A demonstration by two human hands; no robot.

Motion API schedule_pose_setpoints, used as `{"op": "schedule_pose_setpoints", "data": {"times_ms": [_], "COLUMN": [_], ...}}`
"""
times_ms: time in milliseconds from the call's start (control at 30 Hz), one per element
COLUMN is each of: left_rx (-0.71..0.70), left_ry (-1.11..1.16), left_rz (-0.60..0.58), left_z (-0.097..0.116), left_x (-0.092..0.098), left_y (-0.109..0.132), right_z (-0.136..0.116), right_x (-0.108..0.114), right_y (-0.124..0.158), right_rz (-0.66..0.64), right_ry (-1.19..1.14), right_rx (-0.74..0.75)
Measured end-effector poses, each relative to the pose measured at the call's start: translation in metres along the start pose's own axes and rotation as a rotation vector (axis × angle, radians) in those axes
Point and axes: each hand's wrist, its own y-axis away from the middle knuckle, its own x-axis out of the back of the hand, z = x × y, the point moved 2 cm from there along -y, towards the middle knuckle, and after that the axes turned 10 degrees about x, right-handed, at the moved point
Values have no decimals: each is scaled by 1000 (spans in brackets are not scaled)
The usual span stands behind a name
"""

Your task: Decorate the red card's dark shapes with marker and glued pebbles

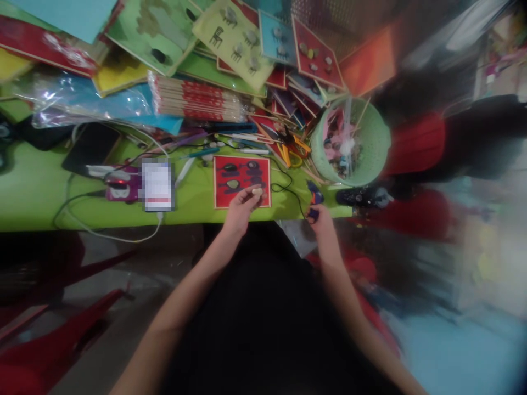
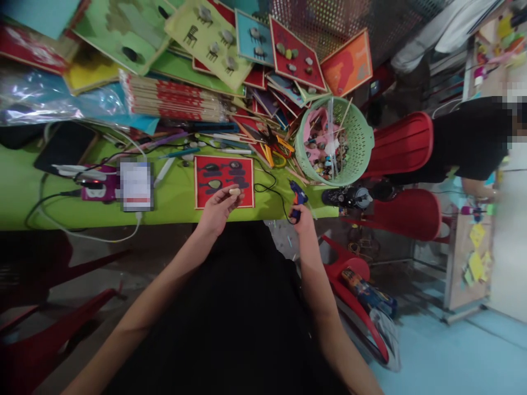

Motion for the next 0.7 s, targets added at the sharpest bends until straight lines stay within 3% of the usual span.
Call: {"op": "schedule_pose_setpoints", "data": {"times_ms": [200, 433, 700], "left_rx": [-2, 3, 30], "left_ry": [5, 23, 81], "left_rz": [-7, -4, -27], "left_z": [0, -2, -5], "left_x": [0, 5, 14], "left_y": [2, 4, 0], "right_z": [-29, -51, -71], "right_x": [-36, -65, -86], "right_y": [36, 54, 56], "right_rz": [131, -127, -223], "right_ry": [-113, -62, 41], "right_rx": [11, -69, -67]}}
